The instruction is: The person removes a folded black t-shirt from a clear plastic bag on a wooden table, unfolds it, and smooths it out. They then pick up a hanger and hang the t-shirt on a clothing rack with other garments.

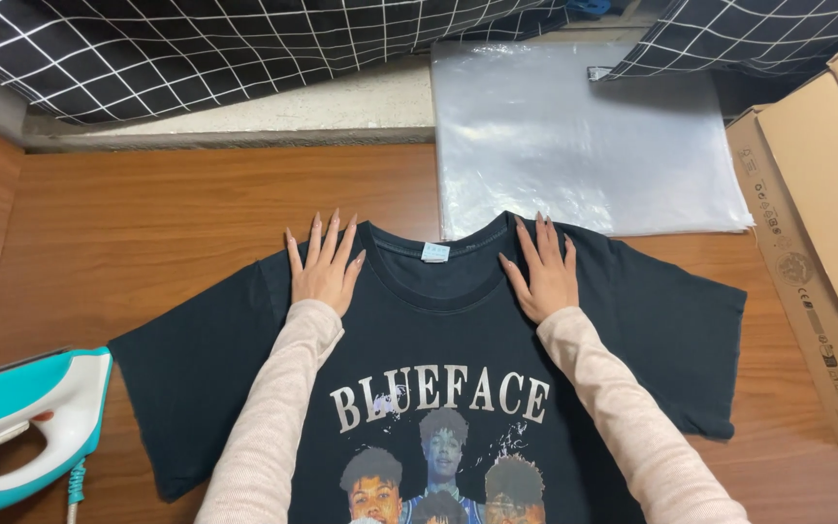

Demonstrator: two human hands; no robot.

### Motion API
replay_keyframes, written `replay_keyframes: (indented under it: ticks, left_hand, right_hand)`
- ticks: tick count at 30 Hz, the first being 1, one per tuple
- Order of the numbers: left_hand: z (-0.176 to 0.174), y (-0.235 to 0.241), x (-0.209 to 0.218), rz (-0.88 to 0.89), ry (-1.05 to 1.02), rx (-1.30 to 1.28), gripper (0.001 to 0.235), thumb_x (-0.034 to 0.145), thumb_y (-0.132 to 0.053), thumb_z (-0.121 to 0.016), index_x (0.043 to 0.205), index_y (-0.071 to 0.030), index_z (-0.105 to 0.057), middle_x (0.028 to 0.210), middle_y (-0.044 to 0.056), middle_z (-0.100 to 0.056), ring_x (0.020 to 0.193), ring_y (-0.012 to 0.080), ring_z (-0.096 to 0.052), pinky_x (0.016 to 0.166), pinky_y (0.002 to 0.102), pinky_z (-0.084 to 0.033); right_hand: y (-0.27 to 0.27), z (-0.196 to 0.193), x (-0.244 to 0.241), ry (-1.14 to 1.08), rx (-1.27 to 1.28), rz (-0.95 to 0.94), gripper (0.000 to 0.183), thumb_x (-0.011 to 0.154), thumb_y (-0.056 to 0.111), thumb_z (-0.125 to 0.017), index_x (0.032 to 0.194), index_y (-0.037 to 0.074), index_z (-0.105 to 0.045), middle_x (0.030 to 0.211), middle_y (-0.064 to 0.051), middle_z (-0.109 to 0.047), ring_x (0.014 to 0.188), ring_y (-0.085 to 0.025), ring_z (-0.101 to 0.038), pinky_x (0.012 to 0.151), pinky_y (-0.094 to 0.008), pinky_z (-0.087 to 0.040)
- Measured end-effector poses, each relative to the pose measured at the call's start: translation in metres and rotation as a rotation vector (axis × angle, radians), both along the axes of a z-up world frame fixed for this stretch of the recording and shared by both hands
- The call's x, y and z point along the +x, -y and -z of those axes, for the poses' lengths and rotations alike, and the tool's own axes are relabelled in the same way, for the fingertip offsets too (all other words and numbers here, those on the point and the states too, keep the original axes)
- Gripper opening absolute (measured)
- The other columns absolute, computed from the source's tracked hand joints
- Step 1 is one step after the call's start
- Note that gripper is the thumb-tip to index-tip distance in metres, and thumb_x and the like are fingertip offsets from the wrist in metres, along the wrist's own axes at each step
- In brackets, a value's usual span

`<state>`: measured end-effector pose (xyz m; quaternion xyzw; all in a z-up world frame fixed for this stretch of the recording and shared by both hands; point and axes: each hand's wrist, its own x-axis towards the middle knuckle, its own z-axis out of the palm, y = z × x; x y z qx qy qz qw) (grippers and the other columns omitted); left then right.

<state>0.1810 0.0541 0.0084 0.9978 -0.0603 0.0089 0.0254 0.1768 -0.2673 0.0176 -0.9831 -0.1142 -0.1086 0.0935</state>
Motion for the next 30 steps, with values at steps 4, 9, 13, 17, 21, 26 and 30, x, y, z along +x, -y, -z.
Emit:
replay_keyframes:
  ticks: [4,9,13,17,21,26,30]
  left_hand:
    - [0.024,-0.008,0.013,-0.018,0.220,-0.205,0.046,0.091,-0.035,-0.038,0.135,-0.026,-0.029,0.135,0.001,-0.030,0.127,0.0176,-0.024,0.105,0.042,-0.022]
    - [0.005,-0.003,0.026,-0.154,0.167,-0.266,0.067,0.071,-0.073,-0.046,0.110,-0.019,-0.039,0.099,-0.002,-0.041,0.090,0.0167,-0.042,0.080,0.033,-0.034]
    - [-0.039,0.010,0.020,-0.192,-0.015,-0.318,0.066,0.064,-0.078,-0.050,0.092,-0.019,-0.041,0.088,-0.003,-0.049,0.088,0.0173,-0.047,0.078,0.034,-0.032]
    - [-0.061,0.010,0.012,-0.250,-0.233,-0.271,0.055,0.069,-0.072,-0.052,0.081,-0.019,-0.056,0.085,-0.001,-0.056,0.090,0.0160,-0.053,0.079,0.030,-0.035]
    - [-0.078,0.007,-0.003,-0.222,-0.383,-0.232,0.055,0.072,-0.069,-0.050,0.078,-0.018,-0.066,0.088,0.002,-0.057,0.091,0.0194,-0.056,0.082,0.033,-0.036]
    - [-0.107,0.003,-0.036,-0.075,-0.244,-0.407,0.042,0.078,-0.058,-0.053,0.077,-0.018,-0.065,0.090,0.001,-0.051,0.093,0.0221,-0.056,0.083,0.033,-0.038]
    - [-0.112,-0.003,-0.054,0.063,0.150,-0.557,0.035,0.082,-0.058,-0.048,0.077,-0.023,-0.055,0.091,-0.007,-0.043,0.084,0.0218,-0.060,0.072,0.035,-0.049]
  right_hand:
    - [0.006,0.003,0.011,0.286,-0.124,0.088,0.054,0.085,0.051,-0.048,0.131,0.024,-0.041,0.124,0.001,-0.050,0.117,-0.011,-0.043,0.098,-0.034,-0.030]
    - [0.013,-0.016,0.035,0.108,0.106,0.118,0.081,0.063,0.062,-0.066,0.131,0.026,-0.039,0.093,0.001,-0.048,0.084,-0.016,-0.049,0.071,-0.029,-0.041]
    - [0.006,-0.044,0.037,-0.101,0.072,0.163,0.073,0.061,0.071,-0.061,0.116,0.025,-0.048,0.078,0.007,-0.048,0.077,-0.012,-0.052,0.068,-0.029,-0.040]
    - [0.004,-0.078,0.024,-0.357,0.058,0.191,0.058,0.066,0.067,-0.060,0.098,0.019,-0.061,0.070,0.001,-0.056,0.075,-0.016,-0.058,0.069,-0.030,-0.040]
    - [0.000,-0.122,-0.002,-0.509,0.010,0.153,0.058,0.069,0.068,-0.053,0.081,0.014,-0.070,0.066,-0.003,-0.062,0.069,-0.018,-0.062,0.066,-0.031,-0.042]
    - [0.018,-0.144,-0.029,-0.451,0.126,0.035,0.044,0.069,0.056,-0.061,0.070,0.013,-0.069,0.065,-0.007,-0.060,0.068,-0.023,-0.063,0.065,-0.030,-0.046]
    - [0.049,-0.130,-0.039,0.226,0.140,-0.149,0.033,0.076,0.046,-0.065,0.068,0.017,-0.052,0.078,0.004,-0.050,0.080,-0.014,-0.054,0.071,-0.028,-0.038]
